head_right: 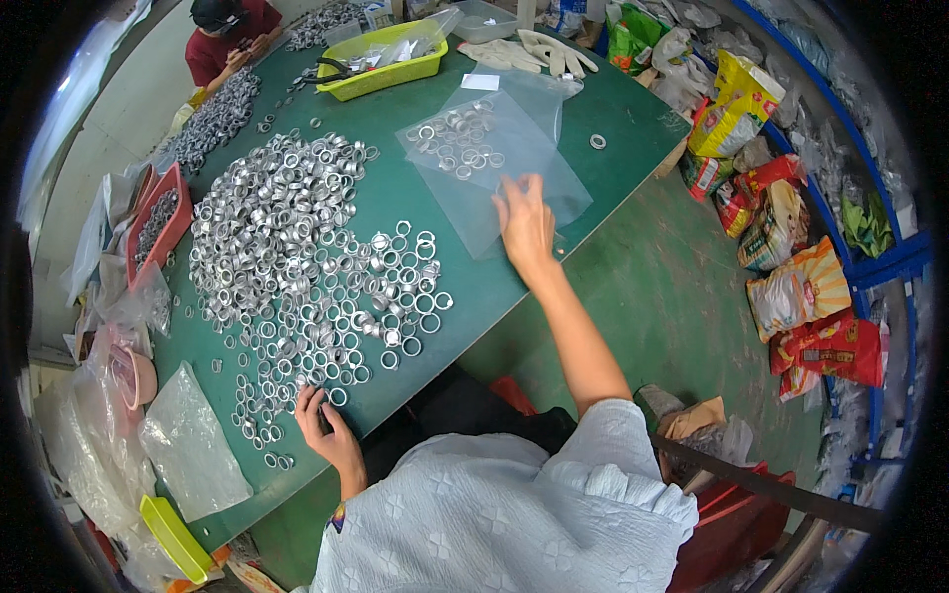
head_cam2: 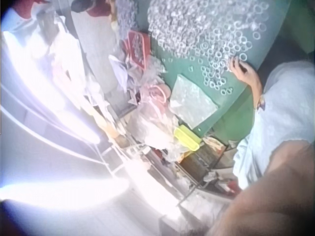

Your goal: The person picks up metal rings from a large pile on a table, groups them in their hand, and places them into a clear plastic bag.

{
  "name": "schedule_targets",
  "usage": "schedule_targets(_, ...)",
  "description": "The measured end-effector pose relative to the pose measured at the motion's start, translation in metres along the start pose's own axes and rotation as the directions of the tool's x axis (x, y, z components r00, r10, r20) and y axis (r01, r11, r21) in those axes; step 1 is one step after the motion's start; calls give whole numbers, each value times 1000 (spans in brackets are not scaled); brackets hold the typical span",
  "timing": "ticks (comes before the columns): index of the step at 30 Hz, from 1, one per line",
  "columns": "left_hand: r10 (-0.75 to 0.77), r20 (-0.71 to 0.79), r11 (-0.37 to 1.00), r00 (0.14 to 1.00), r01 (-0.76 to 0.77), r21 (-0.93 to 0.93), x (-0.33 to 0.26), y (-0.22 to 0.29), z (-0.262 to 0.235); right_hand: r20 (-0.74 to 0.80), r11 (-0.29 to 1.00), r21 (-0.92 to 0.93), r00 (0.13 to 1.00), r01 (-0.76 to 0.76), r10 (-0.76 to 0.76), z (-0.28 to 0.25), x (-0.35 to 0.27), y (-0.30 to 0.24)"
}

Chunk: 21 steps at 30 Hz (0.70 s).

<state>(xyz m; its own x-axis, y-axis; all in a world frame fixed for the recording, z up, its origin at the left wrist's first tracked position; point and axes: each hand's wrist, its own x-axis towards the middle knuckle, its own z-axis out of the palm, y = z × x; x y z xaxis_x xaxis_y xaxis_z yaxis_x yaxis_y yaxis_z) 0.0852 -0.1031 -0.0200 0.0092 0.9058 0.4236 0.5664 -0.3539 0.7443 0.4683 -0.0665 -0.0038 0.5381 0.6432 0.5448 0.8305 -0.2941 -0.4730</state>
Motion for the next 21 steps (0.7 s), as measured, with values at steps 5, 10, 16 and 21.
schedule_targets(5, 5, -8, 1000, 1000, -5, -18, 0, -3, 3, 16, 994, -12, 994, 106, -105, 40, 54, 22)
schedule_targets(10, -13, -13, 999, 1000, 14, 34, 0, 2, -1, 71, 946, 97, 946, 310, -317, 52, 56, 19)
schedule_targets(16, 8, -2, 999, 1000, -8, 38, 1, 3, 2, 78, 959, 217, 976, 180, -201, 44, 51, 24)
schedule_targets(21, -8, 5, 999, 1000, 8, 53, 2, 4, 0, 569, 294, 696, 753, -655, 331, -32, 15, 7)
